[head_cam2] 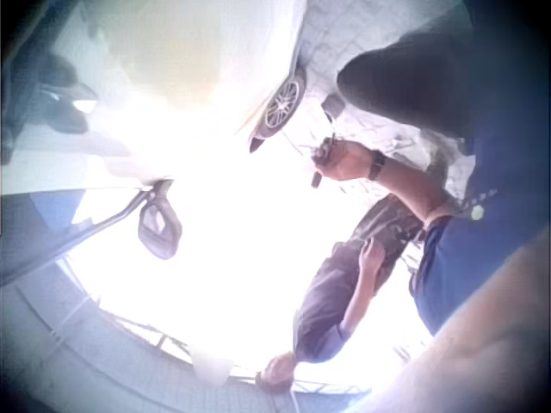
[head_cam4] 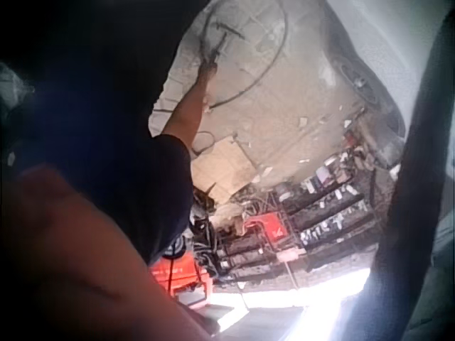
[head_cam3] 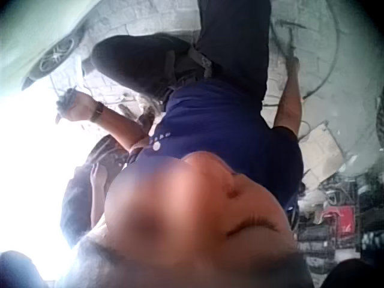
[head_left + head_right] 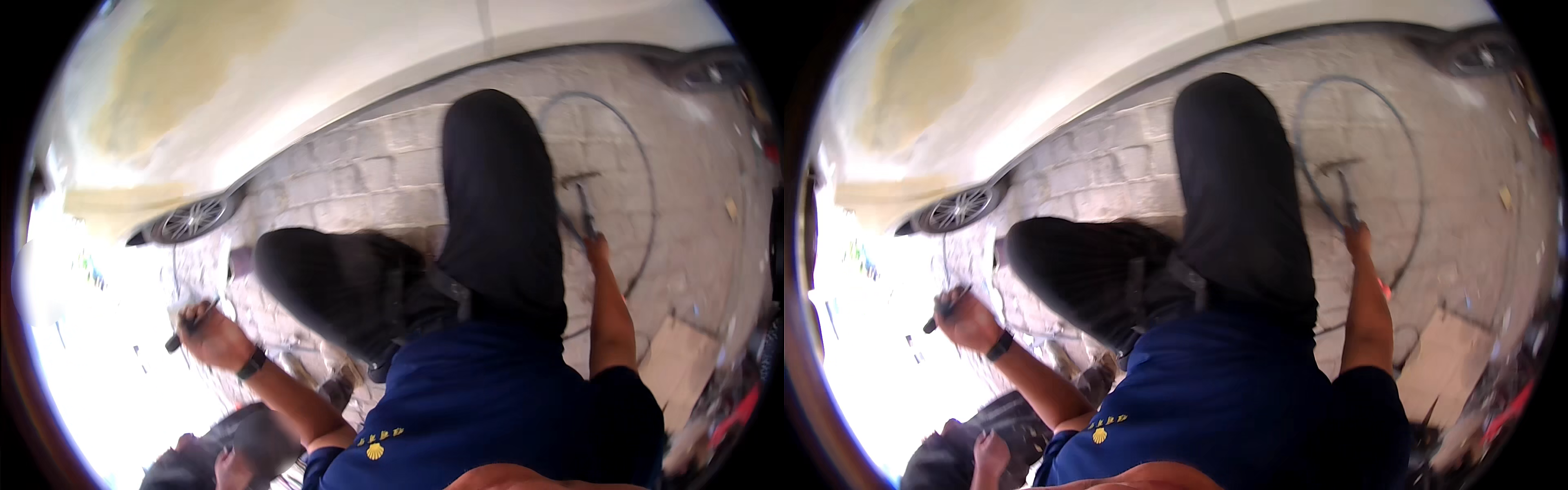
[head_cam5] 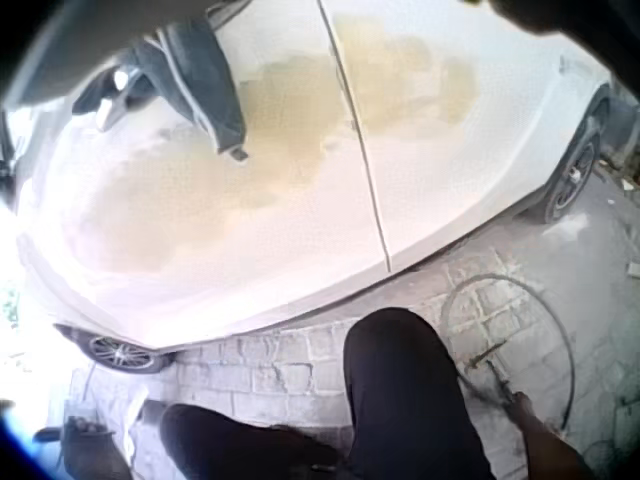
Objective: The person uses a hammer and a metal bar to tap and flatten a dent on the side of a white car. They repeatedly wipe the area with a cloth to inspect the surface and remove debris. The person also uses a screwdriver to probe the panel while working on the dent.
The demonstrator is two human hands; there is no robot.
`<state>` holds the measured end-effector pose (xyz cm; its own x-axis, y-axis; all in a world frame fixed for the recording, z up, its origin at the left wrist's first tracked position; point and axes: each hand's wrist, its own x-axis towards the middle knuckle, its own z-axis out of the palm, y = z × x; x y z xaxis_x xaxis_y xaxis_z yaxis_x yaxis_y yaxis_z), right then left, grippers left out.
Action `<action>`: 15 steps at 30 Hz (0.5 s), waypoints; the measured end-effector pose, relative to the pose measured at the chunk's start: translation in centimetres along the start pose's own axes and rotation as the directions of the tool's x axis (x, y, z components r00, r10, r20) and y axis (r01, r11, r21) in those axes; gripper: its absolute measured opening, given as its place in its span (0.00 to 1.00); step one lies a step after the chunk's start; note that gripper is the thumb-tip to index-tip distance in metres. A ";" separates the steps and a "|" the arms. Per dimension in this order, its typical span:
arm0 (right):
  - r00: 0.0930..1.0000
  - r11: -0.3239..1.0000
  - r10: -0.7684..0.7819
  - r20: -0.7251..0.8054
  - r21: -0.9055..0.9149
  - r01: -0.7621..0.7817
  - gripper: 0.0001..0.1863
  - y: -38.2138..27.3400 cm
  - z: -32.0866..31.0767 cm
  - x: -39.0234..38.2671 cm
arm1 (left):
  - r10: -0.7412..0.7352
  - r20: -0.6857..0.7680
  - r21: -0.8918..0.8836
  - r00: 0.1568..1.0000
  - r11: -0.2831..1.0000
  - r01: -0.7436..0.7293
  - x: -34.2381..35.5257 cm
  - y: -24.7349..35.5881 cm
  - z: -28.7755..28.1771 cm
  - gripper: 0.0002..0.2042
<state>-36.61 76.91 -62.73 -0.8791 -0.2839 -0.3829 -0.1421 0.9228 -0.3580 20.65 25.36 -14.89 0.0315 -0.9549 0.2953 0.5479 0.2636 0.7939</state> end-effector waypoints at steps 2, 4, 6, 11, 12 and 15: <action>0.997 0.992 0.066 0.043 -0.110 -0.060 0.27 7.7 4.1 3.0 | 0.029 -0.128 0.100 0.991 0.995 -0.016 2.1 -2.9 -2.6 0.15; 0.994 0.914 0.047 0.099 -0.405 -0.003 0.28 6.7 6.8 1.6 | 0.022 -0.394 0.155 0.919 0.987 0.042 1.9 -1.0 0.0 0.20; 0.984 0.891 0.156 0.087 -0.442 -0.102 0.30 5.5 6.3 1.4 | 0.086 -0.511 0.278 0.855 0.958 0.070 -0.2 3.1 -1.6 0.21; 0.985 0.857 0.114 0.129 -0.514 -0.032 0.28 8.5 6.0 7.2 | 0.167 -0.531 0.316 0.831 0.949 0.011 -6.7 3.9 -5.4 0.15; 0.972 0.856 0.111 0.205 -0.517 0.011 0.27 8.0 5.8 8.1 | 0.170 -0.562 0.323 0.810 0.946 0.025 -7.3 4.1 -5.4 0.15; 0.902 0.882 0.139 0.410 -0.465 0.076 0.23 6.6 8.0 9.4 | 0.176 -0.567 0.348 0.805 0.937 0.041 -6.2 4.0 -4.9 0.14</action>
<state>-42.13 78.23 -75.51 -0.6258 -0.2344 -0.7439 -0.4036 0.9135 0.0516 26.74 31.70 -16.10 0.5955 -0.7998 0.0758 0.2239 0.2558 0.9404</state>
